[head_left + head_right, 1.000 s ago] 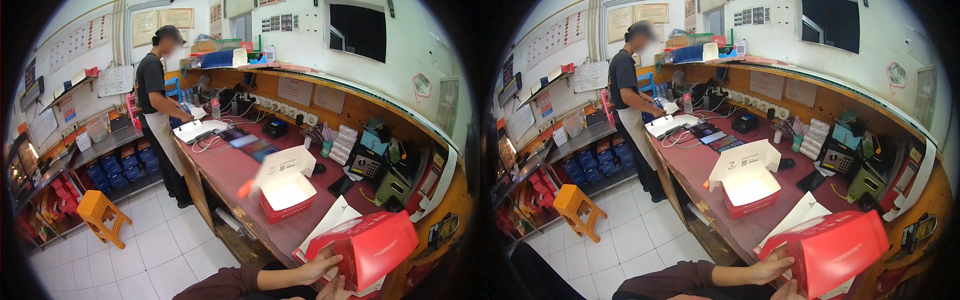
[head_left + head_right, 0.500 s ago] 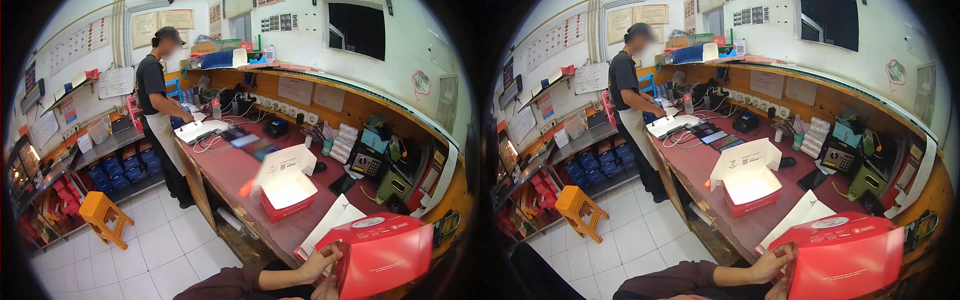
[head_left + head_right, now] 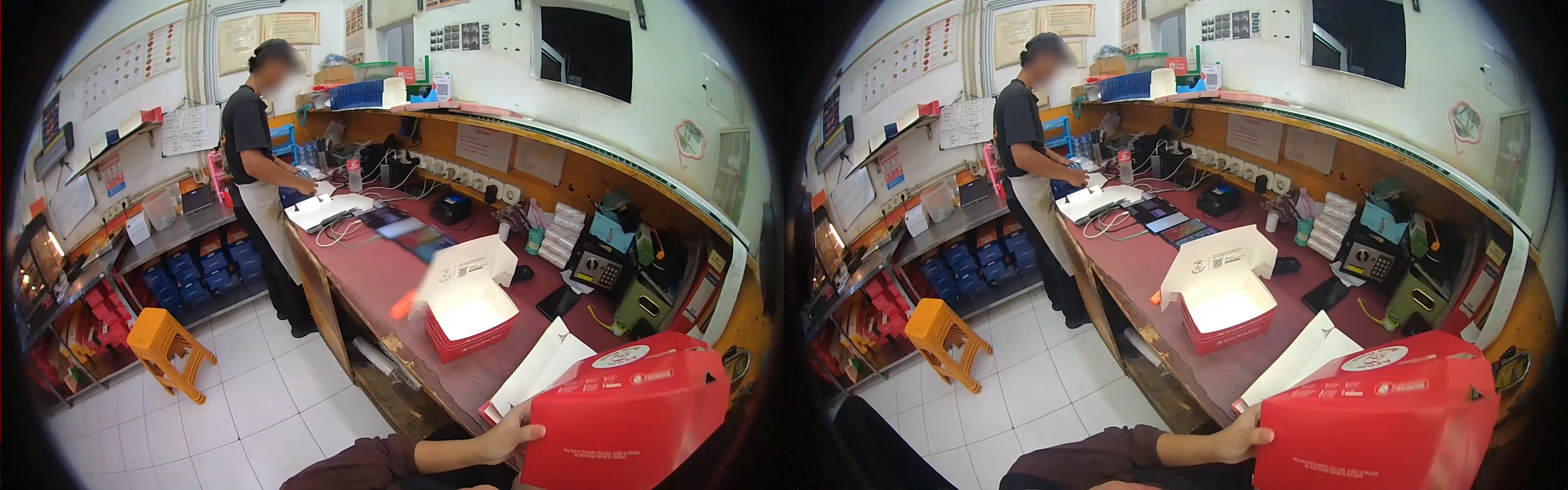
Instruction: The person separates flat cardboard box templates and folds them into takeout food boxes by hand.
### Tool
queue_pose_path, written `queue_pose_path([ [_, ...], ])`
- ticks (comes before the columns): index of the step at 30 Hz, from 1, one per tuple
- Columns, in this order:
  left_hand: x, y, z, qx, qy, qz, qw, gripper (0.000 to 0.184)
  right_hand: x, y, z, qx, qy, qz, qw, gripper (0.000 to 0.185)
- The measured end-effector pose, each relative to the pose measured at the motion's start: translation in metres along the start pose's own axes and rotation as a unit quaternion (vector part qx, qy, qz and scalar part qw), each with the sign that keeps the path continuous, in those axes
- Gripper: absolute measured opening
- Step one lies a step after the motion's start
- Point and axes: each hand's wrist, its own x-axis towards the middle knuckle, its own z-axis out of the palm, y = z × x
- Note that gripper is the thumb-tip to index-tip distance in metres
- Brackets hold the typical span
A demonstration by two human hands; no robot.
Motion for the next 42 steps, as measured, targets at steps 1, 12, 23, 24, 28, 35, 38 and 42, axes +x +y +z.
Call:
queue_pose_path([
  [1, 0.002, 0.002, -0.003, -0.021, 0.007, -0.021, 1.0, 0.09, 0.0, 0.0, 0.0, 0.0, 0.0, -0.001, 1.0, 0.041],
  [12, 0.002, 0.062, -0.04, 0.148, -0.112, -0.008, 0.983, 0.086, 0.003, -0.003, -0.001, 0.004, 0.016, -0.002, 1.0, 0.043],
  [23, 0.023, 0.045, -0.035, -0.011, -0.295, 0.004, 0.955, 0.066, 0.002, -0.007, -0.005, 0.009, 0.031, -0.005, 0.999, 0.045],
  [24, 0.022, 0.037, -0.037, 0.017, -0.394, -0.036, 0.918, 0.061, 0.002, -0.008, -0.006, 0.012, 0.033, -0.007, 0.999, 0.045],
  [28, 0.012, -0.016, -0.018, 0.236, -0.33, -0.127, 0.905, 0.054, 0.002, -0.01, -0.007, 0.014, 0.038, -0.008, 0.999, 0.046],
  [35, 0.012, -0.01, 0.024, -0.499, -0.383, -0.158, 0.761, 0.054, 0.002, -0.013, -0.008, 0.018, 0.052, -0.01, 0.998, 0.047],
  [38, 0.009, -0.018, 0.015, -0.355, -0.243, -0.086, 0.899, 0.062, 0.003, -0.015, -0.009, 0.02, 0.062, -0.012, 0.998, 0.048],
  [42, 0.004, -0.033, 0.001, 0.244, -0.162, 0.339, 0.894, 0.064, 0.0, -0.016, -0.014, 0.036, 0.076, -0.003, 0.996, 0.049],
])
